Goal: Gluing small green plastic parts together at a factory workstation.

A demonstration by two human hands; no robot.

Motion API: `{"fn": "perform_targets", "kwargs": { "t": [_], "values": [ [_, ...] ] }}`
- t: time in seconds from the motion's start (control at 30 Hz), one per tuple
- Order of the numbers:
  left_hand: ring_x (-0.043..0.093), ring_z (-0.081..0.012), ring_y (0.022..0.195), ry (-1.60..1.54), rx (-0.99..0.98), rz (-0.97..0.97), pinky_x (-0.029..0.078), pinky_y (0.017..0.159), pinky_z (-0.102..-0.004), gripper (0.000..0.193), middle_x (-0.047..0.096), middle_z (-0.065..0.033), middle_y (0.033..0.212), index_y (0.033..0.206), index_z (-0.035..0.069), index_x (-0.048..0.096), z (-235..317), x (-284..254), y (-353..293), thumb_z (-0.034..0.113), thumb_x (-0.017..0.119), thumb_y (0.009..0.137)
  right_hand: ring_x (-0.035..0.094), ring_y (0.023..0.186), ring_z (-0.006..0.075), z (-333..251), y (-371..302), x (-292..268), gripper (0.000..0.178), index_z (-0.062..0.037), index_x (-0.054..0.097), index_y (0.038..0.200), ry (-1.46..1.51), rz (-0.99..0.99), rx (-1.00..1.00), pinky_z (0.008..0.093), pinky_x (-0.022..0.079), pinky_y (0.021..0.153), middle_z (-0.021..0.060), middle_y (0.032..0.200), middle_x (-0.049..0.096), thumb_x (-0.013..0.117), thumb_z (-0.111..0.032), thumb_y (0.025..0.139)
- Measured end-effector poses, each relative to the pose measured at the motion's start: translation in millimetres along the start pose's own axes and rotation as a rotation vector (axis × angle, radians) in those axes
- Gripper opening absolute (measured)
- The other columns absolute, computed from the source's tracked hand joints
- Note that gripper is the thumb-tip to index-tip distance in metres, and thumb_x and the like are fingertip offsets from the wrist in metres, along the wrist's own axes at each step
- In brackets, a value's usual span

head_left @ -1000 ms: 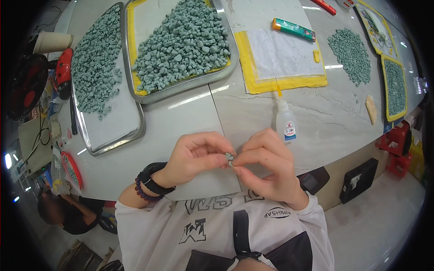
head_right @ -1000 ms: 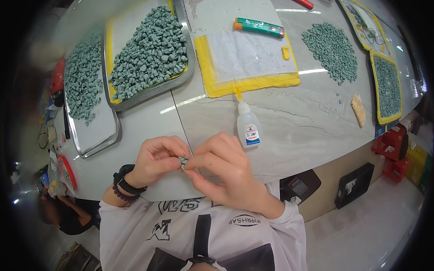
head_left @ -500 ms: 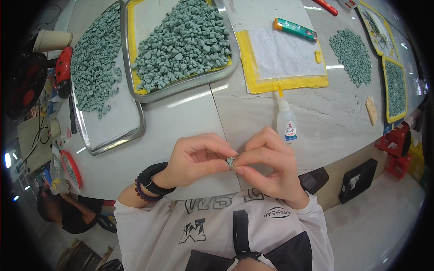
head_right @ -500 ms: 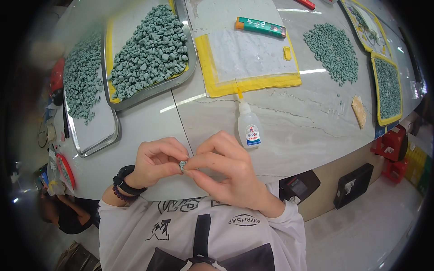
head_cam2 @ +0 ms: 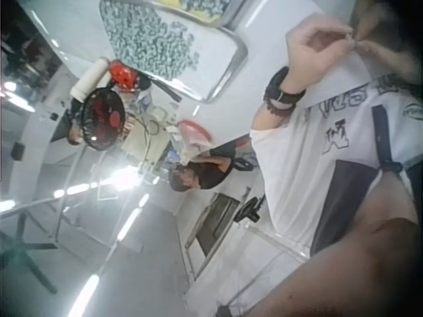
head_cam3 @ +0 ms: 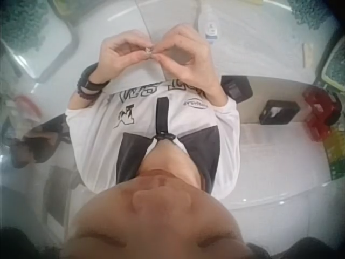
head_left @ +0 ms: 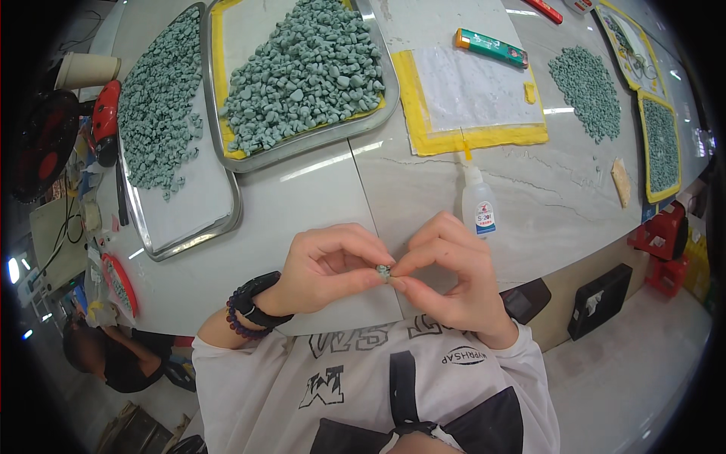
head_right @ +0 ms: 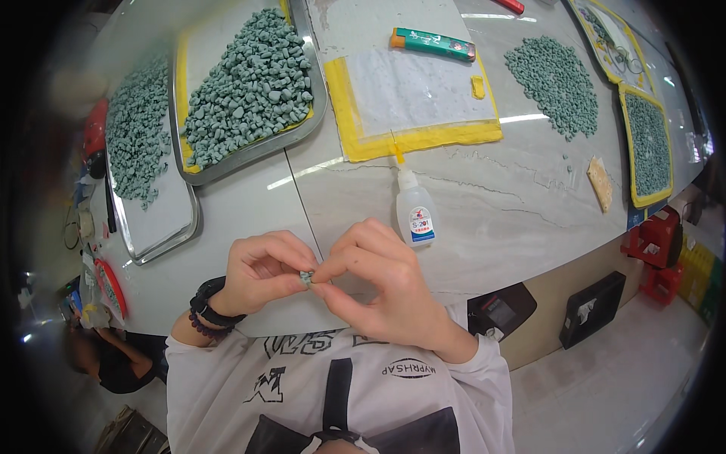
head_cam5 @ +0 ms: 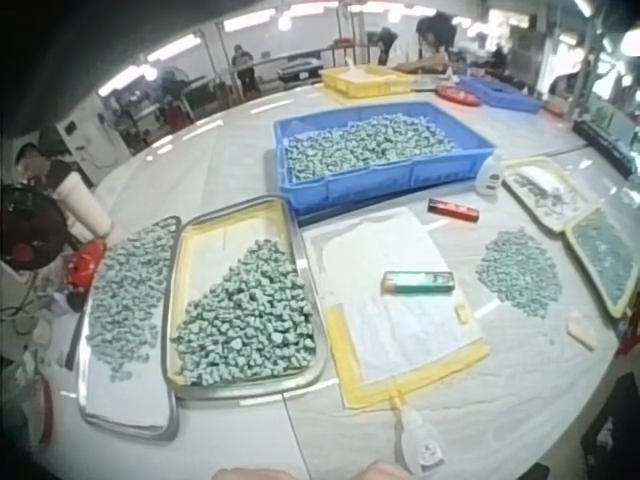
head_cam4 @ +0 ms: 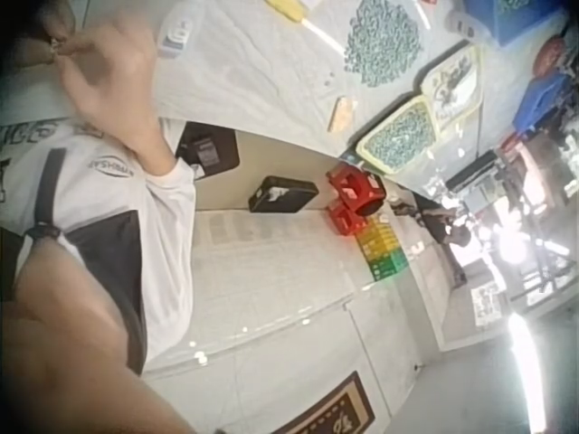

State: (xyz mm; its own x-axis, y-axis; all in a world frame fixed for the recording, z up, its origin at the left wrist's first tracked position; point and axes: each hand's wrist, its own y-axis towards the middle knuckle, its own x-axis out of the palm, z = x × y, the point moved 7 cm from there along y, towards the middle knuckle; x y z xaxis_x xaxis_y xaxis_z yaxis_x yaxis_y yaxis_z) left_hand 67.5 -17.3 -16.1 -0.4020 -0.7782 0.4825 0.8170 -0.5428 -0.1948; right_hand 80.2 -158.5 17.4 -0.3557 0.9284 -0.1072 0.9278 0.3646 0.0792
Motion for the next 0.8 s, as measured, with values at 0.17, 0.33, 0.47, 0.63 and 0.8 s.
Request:
{"fn": "perform_targets", "kwargs": {
  "t": [0.17,0.33,0.47,0.63,0.8],
  "values": [
    [0.058,-0.0160,0.093,0.034,0.040,-0.014,0.050,0.081,-0.0279,0.023,0.057,-0.0115,0.102,0.098,-0.003,0.061,1.3,-0.2,0.2,-0.012,0.061,0.077,0.051,0.071,0.0206,-3.0,-1.8,-0.5,0.015,-0.0062,0.064,0.076,-0.048,0.014,-0.024,0.0307,0.038,0.064,0.0041,0.075,0.054,0.069,0.000,0.064],
    [0.059,-0.0181,0.091,0.048,0.020,0.027,0.049,0.080,-0.0294,0.021,0.059,-0.0140,0.099,0.095,-0.003,0.061,2.8,-1.3,0.3,-0.010,0.065,0.075,0.051,0.070,0.0215,-6.5,-0.8,0.3,0.014,-0.0057,0.063,0.077,-0.094,0.017,-0.053,0.0312,0.038,0.064,0.0047,0.075,0.054,0.069,0.000,0.065],
    [0.059,-0.0190,0.089,0.055,0.022,0.049,0.048,0.079,-0.0301,0.021,0.059,-0.0153,0.097,0.093,-0.002,0.062,2.2,-1.5,0.6,-0.009,0.067,0.074,0.052,0.072,0.0198,-1.9,-1.6,1.0,0.012,-0.0038,0.062,0.078,-0.049,-0.013,-0.023,0.0291,0.040,0.064,0.0058,0.076,0.056,0.068,-0.001,0.068],
    [0.059,-0.0189,0.089,0.094,0.059,0.058,0.049,0.078,-0.0300,0.022,0.059,-0.0154,0.098,0.093,-0.002,0.062,3.2,0.5,-1.0,-0.010,0.067,0.074,0.053,0.074,0.0189,3.3,-4.3,3.8,0.011,-0.0024,0.061,0.081,0.024,-0.040,0.024,0.0282,0.040,0.065,0.0070,0.078,0.056,0.068,-0.002,0.071],
    [0.060,-0.0190,0.085,0.199,0.115,0.037,0.050,0.076,-0.0296,0.020,0.059,-0.0155,0.097,0.093,-0.003,0.061,4.4,1.1,-4.0,-0.009,0.066,0.075,0.053,0.073,0.0200,5.9,-8.4,8.1,0.014,-0.0025,0.061,0.081,-0.025,-0.005,0.030,0.0292,0.040,0.064,0.0070,0.078,0.056,0.068,0.000,0.070]
  ]
}}
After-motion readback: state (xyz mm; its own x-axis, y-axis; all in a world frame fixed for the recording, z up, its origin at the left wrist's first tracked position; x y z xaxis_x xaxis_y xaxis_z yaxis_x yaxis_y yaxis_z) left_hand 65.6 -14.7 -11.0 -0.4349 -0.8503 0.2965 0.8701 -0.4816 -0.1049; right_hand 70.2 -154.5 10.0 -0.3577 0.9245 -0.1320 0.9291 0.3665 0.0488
